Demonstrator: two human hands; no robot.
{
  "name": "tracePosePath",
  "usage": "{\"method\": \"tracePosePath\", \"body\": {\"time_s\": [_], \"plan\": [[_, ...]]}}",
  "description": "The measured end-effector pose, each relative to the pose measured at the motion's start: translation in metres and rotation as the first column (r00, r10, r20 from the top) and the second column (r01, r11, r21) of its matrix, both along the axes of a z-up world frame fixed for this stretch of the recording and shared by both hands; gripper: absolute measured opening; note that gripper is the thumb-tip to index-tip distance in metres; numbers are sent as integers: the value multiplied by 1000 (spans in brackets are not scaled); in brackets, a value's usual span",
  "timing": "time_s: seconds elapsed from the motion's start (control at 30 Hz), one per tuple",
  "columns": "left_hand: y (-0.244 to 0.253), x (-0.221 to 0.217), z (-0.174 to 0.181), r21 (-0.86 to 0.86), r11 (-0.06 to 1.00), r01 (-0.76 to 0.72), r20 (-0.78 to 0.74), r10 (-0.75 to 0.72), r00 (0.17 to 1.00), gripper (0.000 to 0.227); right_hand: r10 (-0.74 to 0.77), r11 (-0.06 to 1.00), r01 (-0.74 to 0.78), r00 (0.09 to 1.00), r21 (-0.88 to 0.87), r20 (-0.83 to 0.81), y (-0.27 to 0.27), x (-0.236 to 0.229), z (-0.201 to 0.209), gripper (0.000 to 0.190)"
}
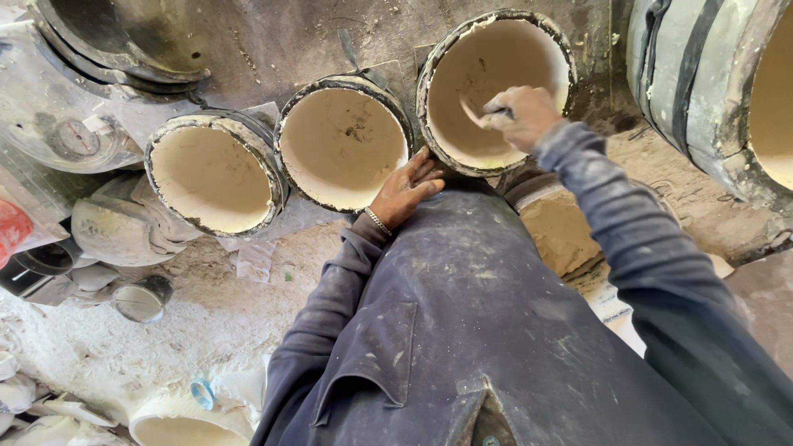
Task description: The person uses a tool to apply a beige plaster-like substance to the inside of several circular molds and works with the substance inside a large bucket.
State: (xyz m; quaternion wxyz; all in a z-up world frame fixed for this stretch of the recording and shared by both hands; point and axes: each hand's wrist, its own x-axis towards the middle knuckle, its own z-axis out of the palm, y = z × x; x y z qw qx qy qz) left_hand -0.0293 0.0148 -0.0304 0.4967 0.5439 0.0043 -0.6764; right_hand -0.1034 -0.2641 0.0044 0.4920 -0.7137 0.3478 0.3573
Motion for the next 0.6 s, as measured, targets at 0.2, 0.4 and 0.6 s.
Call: {"method": "tracePosePath", "body": {"time_s": [0.2, 0.4, 0.6], "plan": [[10, -4, -4, -92, 992, -89, 10, 90, 996, 93, 330, 889, -320, 944, -327, -26, 26, -40, -138, 29], [9, -3, -5, -90, 991, -99, -6, 98, 995, 94, 325, 921, -327, 945, -210, -45, 25, -32, -129, 28], [13, -5, -6, -120, 989, -84, 6, 85, 996, 93, 241, 958, -245, 969, 147, 46, 5, 19, 29, 24]]}}
